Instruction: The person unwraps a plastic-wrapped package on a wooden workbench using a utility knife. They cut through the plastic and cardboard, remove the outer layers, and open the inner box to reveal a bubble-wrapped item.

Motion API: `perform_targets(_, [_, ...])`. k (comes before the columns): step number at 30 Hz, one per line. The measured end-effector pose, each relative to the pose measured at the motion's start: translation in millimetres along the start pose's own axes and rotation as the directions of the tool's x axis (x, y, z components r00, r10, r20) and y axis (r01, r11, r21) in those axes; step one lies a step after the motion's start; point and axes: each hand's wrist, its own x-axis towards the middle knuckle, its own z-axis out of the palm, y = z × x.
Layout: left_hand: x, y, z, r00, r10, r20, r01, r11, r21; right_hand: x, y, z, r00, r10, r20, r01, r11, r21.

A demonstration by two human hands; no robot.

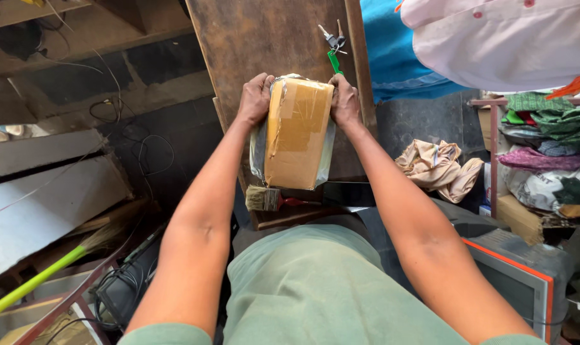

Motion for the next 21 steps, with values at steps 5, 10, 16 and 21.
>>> perform_targets(5, [-7.9, -1.8, 5.5, 0.960, 0.253, -0.123, -0.222, 0.950, 0.219, 1.8, -11.3, 3.8, 0.999, 0.021, 0.035, -0.017, 0.996, -0.090])
perform_targets(10, [-3.0, -7.3, 8.6, 0.932, 0.352, -0.086, -0.278, 0.848, 0.451, 0.6, -20.7, 8.2, 0.997, 0.077, 0.032, -0.071, 0.987, -0.143])
perform_targets(16, [-4.5, 5.4, 4.3, 0.928, 0.352, -0.124, -0.253, 0.837, 0.485, -1.1, -35.2, 1.7, 0.996, 0.087, 0.011, -0.085, 0.991, -0.102])
perform_targets(21, [-10.3, 11.2, -3.5, 0.985, -0.054, -0.162, 0.071, 0.992, 0.102, -28.4, -69.9, -37.4, 0.983, 0.138, -0.123, -0.149, 0.986, -0.079])
